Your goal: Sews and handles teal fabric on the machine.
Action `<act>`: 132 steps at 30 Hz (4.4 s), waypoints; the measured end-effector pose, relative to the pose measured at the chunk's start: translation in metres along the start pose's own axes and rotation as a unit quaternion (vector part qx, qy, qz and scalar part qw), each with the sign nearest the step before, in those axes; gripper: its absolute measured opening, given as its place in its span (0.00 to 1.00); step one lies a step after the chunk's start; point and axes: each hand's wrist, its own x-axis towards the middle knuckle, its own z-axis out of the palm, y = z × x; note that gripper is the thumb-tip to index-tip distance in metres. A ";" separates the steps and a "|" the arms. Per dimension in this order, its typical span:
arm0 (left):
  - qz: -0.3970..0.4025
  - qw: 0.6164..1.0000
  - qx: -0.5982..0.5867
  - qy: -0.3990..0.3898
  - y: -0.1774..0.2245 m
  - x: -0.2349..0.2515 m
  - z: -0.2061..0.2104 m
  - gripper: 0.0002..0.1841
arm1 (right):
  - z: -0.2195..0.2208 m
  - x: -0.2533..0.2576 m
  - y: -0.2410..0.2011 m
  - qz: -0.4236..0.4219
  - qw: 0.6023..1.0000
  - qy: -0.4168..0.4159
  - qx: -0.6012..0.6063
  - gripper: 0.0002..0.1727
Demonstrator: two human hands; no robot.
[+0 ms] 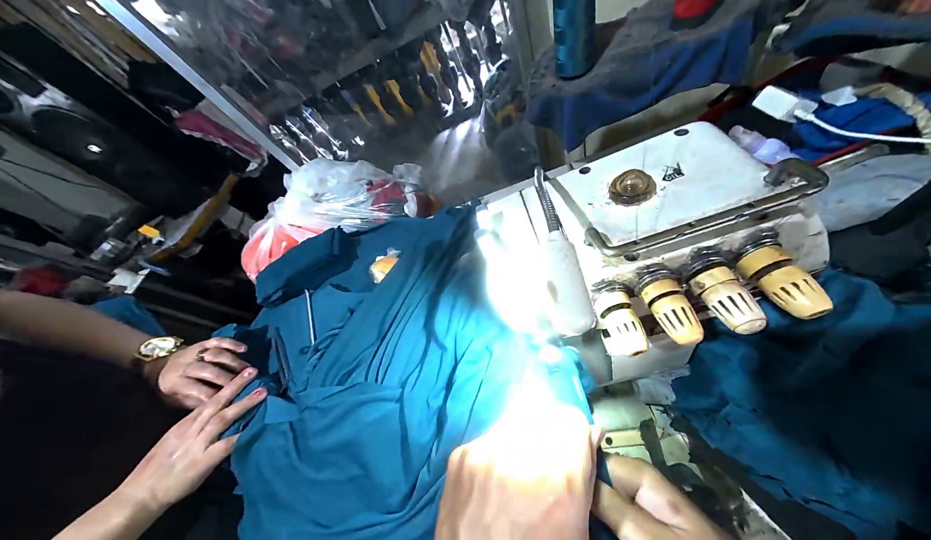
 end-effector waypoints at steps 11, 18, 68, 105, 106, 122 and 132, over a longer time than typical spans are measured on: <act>-0.007 0.982 -0.181 0.061 -0.032 -0.014 0.014 0.12 | -0.011 0.004 0.009 -0.072 0.971 0.099 -0.204 0.16; 0.015 0.953 -0.301 -0.021 -0.078 0.016 0.005 0.10 | -0.001 0.002 -0.001 -0.010 0.982 0.111 -0.155 0.08; -0.132 0.913 -0.358 0.142 -0.040 0.000 0.022 0.08 | -0.020 0.000 -0.001 0.107 0.988 0.110 0.010 0.21; 0.050 0.987 -0.098 0.119 -0.066 -0.053 -0.101 0.10 | 0.016 -0.039 0.009 0.006 0.976 0.145 -0.161 0.11; 0.070 0.974 -0.179 0.121 -0.060 -0.049 -0.088 0.09 | 0.017 -0.037 0.010 0.010 0.975 0.154 -0.163 0.11; 0.144 0.957 -0.221 0.123 -0.021 -0.066 -0.004 0.09 | 0.021 -0.046 -0.004 -0.016 0.975 0.167 -0.149 0.09; 0.095 0.987 -0.106 0.070 -0.037 -0.015 0.014 0.16 | 0.009 -0.002 -0.004 -0.029 0.971 0.203 -0.126 0.11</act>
